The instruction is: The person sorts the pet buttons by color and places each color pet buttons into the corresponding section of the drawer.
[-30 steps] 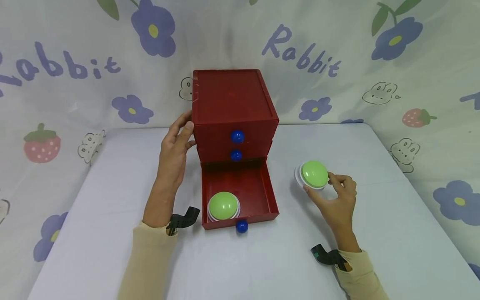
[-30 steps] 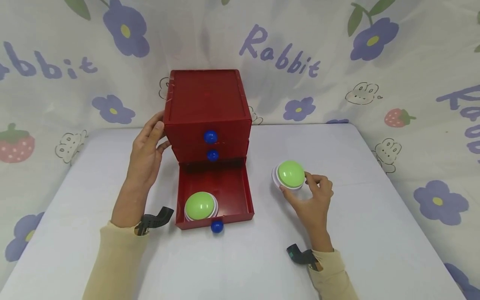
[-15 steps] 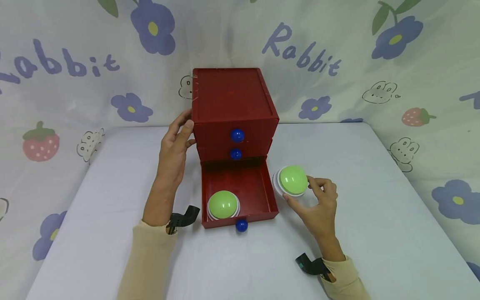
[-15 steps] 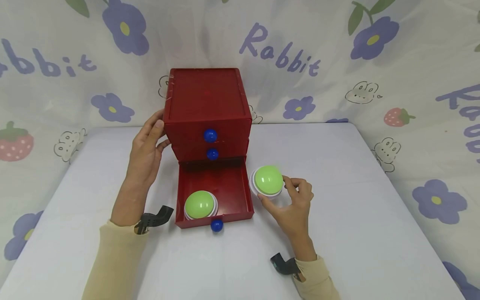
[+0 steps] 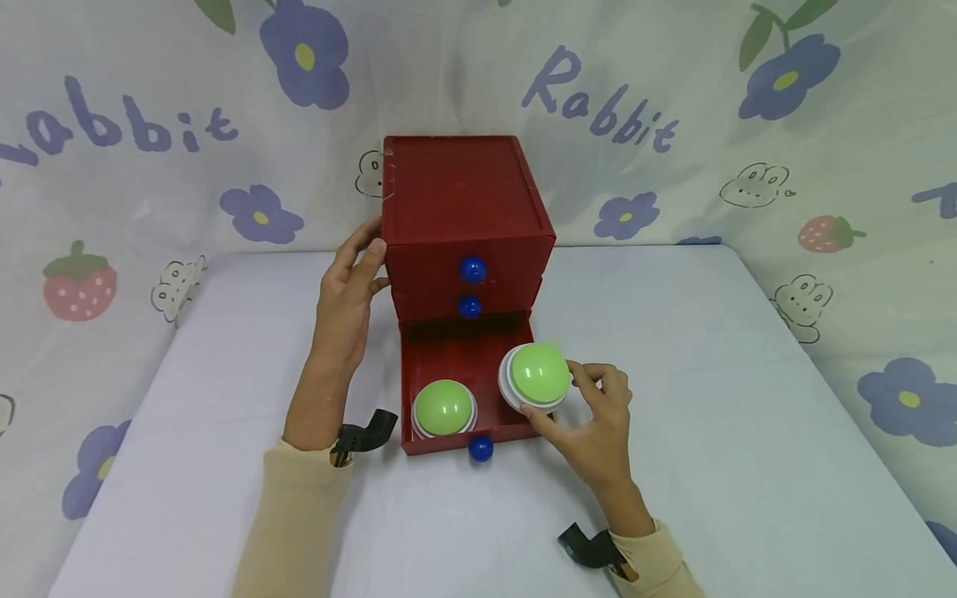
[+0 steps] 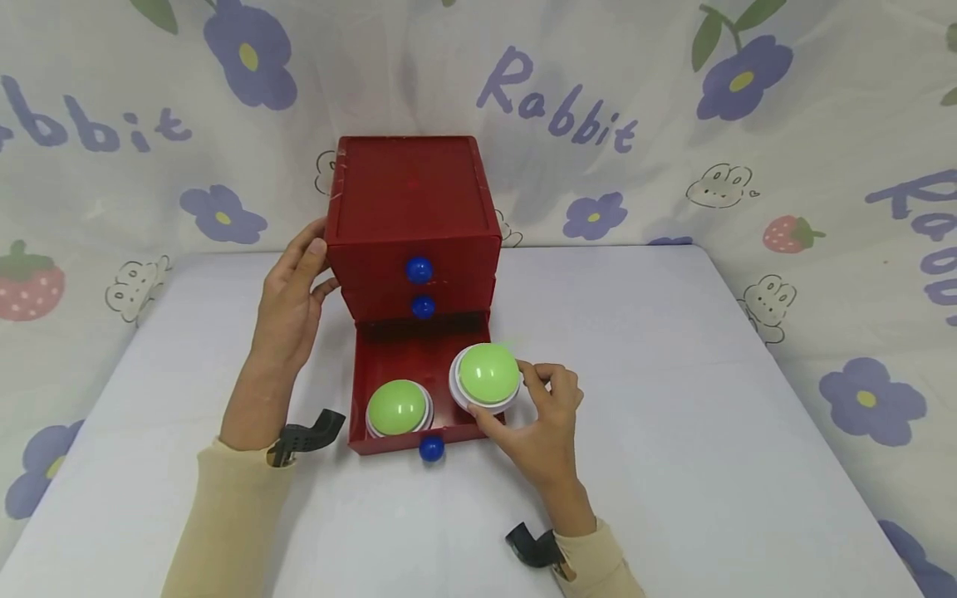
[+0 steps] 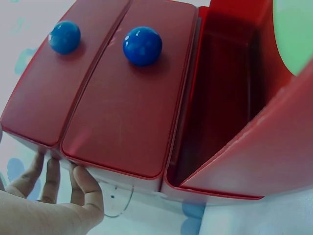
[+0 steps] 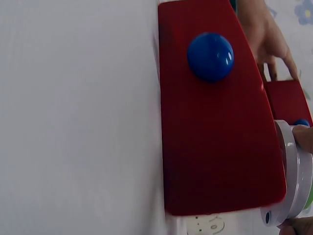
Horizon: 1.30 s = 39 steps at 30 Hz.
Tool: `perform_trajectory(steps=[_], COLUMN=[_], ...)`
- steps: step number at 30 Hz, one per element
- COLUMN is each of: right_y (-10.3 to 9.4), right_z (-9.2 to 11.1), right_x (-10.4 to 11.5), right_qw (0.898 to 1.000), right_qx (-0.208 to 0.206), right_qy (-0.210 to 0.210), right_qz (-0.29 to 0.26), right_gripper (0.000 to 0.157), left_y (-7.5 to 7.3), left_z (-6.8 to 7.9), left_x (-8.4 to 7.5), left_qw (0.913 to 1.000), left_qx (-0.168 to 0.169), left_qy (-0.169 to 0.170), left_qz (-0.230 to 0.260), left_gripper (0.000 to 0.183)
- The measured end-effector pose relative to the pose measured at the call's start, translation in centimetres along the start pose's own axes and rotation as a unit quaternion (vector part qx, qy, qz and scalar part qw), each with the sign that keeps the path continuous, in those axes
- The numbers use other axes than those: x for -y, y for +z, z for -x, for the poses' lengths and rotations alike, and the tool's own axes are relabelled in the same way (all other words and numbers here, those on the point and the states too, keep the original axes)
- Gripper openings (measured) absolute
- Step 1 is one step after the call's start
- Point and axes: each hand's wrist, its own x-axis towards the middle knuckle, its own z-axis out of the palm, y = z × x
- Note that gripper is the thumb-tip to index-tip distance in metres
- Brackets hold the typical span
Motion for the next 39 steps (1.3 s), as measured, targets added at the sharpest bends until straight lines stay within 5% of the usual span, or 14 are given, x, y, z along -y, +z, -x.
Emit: perform_trajectory(steps=[21, 28, 36, 39], right_y=[1.8, 2.1, 2.0, 1.8], right_z=[0.3, 1.3, 2.9, 3.7], right_x=[1.1, 1.6, 3.3, 3.8], right_qw=[0.999, 0.996, 0.984, 0.984], right_qx=[0.047, -0.012, -0.015, 0.021], right_qy=[0.001, -0.079, -0.173, -0.169], right_qz=[-0.001, -0.030, -0.044, -0.046], right_gripper=[0.072, 0.035, 0.022, 0.017], left_y=[0.2, 0.0, -0.1, 0.0], left_z=[-0.1, 0.1, 0.2, 0.1], left_x=[-0.1, -0.2, -0.1, -0.2], left_qw=[1.0000, 0.9999, 0.9999, 1.0000], left_qx=[-0.003, -0.002, -0.004, -0.002], left_qy=[-0.007, -0.012, -0.010, -0.009], left_qz=[-0.003, -0.004, -0.001, 0.000], left_gripper=[0.051, 0.051, 0.051, 0.051])
